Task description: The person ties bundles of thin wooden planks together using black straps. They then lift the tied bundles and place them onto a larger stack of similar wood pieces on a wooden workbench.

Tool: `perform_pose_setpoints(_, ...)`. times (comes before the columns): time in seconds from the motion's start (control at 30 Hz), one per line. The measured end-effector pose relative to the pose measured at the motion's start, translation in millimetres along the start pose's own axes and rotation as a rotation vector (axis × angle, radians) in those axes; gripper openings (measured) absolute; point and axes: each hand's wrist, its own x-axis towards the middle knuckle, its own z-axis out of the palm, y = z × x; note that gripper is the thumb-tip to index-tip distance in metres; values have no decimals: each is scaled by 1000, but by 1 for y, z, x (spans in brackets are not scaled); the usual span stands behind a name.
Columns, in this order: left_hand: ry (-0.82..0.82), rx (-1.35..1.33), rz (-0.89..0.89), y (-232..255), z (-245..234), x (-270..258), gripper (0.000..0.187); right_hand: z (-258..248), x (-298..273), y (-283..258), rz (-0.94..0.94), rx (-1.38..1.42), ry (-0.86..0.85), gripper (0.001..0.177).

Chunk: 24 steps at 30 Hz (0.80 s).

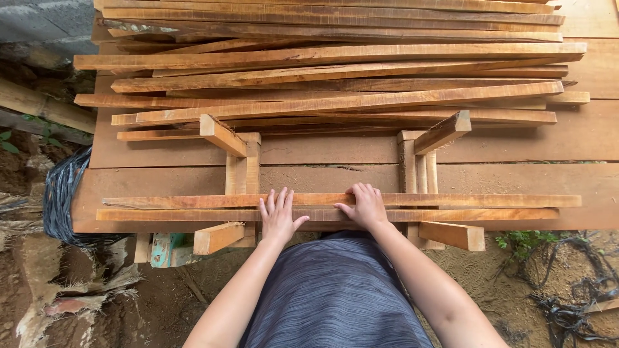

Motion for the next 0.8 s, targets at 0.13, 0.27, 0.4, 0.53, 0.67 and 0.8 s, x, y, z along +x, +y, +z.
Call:
perform_pose_setpoints(0.13,-12,-12,10,-4,0,0,101,7,0,1,19,2,-25,52)
perform_pose_setpoints(0.27,7,-3,13,-3,2,-1,100,9,4,-1,-60,-3,109,49)
perform_pose_setpoints(0.4,44,-9,26,-1,4,-1,100,14,5,4,-79,-6,113,44)
perform_pose_setpoints(0.53,79,-26,21,-4,10,-8,99,4,-1,7,-111,62,19,48)
perform_pose_setpoints(0.67,-13,-18,73,2,-19,-18,96,-14,-14,-2,-164,-3,-74,68)
perform_pose_setpoints(0.8,-9,94,165,-17,2,-21,97,-15,-46,-6,-283,-33,53,80)
